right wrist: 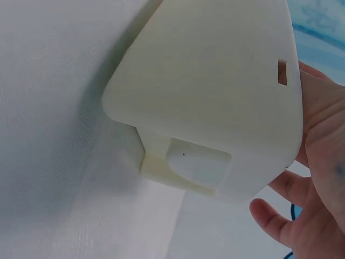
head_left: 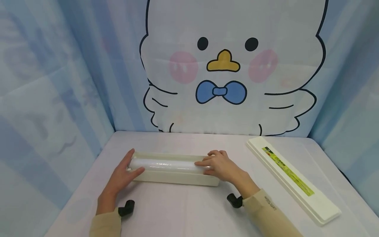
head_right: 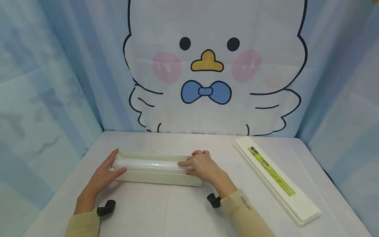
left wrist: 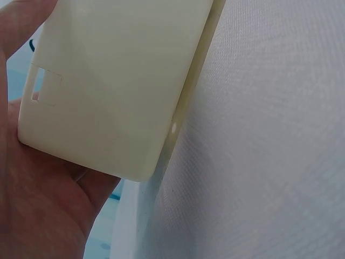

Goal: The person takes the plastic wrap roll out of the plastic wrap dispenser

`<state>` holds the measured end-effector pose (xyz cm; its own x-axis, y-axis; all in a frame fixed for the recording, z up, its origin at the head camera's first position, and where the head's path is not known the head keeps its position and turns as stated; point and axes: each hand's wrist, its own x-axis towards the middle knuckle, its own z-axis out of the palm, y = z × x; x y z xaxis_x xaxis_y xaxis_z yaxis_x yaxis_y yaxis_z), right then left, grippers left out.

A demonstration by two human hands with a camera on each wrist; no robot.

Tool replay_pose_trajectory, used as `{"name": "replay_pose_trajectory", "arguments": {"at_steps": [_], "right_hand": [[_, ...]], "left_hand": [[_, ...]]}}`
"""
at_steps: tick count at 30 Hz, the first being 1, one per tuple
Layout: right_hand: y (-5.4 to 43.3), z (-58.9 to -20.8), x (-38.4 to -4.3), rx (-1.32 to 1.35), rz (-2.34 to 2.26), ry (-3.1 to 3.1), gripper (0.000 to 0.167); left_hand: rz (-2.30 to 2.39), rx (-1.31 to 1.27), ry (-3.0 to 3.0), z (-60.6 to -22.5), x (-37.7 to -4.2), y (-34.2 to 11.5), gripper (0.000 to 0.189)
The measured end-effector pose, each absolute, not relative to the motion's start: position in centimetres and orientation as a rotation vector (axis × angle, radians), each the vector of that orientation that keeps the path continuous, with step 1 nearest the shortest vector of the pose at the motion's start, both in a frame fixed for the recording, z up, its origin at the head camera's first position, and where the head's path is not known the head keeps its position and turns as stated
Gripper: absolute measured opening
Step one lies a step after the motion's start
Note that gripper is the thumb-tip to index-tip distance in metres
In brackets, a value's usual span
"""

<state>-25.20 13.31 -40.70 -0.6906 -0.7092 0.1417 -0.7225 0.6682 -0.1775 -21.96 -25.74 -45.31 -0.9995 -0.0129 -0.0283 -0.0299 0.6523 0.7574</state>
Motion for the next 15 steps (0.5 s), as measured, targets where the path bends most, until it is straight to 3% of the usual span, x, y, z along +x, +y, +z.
{"name": "replay_pose_trajectory", "arguments": {"at_steps": [15], "right_hand": [[13.24,-40.01,-25.51,1.259,0.338,-2.741,0.043]], "left_hand": [[1.318,-0.047,2.831,-45.26,-22.14,-25.75,0.105]]}}
